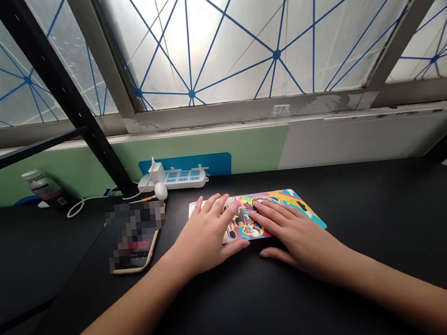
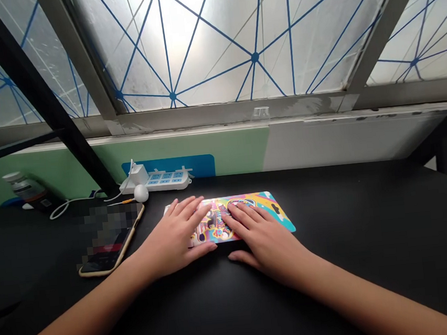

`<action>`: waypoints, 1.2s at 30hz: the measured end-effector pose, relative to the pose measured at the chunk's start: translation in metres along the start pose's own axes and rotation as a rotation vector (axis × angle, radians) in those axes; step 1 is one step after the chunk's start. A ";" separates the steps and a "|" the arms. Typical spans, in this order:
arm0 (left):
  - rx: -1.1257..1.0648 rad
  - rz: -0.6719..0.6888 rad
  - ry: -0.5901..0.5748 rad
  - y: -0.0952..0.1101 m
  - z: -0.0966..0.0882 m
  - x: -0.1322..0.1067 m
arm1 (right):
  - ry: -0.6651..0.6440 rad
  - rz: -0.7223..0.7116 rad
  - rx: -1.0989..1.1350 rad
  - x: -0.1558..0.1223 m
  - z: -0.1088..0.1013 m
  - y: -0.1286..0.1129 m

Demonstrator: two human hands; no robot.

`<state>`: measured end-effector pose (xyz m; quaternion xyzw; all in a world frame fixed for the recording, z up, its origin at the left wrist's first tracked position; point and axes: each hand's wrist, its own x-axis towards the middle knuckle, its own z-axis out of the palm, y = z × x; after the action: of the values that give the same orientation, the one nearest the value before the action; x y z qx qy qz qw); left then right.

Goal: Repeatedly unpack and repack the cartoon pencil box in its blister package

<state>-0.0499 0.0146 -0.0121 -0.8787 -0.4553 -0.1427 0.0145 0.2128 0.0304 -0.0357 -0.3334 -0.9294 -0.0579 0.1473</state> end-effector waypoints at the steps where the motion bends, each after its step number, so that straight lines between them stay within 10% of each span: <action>1: 0.001 -0.060 -0.034 -0.003 0.001 0.000 | -0.036 0.012 0.021 0.000 -0.002 0.003; 15: -0.018 -0.144 -0.121 -0.014 0.006 0.005 | -0.330 0.250 0.255 -0.033 -0.053 0.101; 20: 0.015 -0.122 -0.107 -0.014 0.009 0.003 | -0.021 0.165 0.085 -0.011 -0.032 0.067; 25: 0.034 -0.126 -0.132 -0.017 0.006 0.003 | -0.126 0.011 0.106 0.010 -0.010 0.020; 36: 0.008 -0.084 -0.104 -0.007 0.007 0.002 | -0.125 0.107 0.112 -0.004 -0.045 0.049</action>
<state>-0.0531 0.0214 -0.0193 -0.8650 -0.4925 -0.0955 -0.0118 0.2573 0.0564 0.0063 -0.3766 -0.9195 0.0230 0.1103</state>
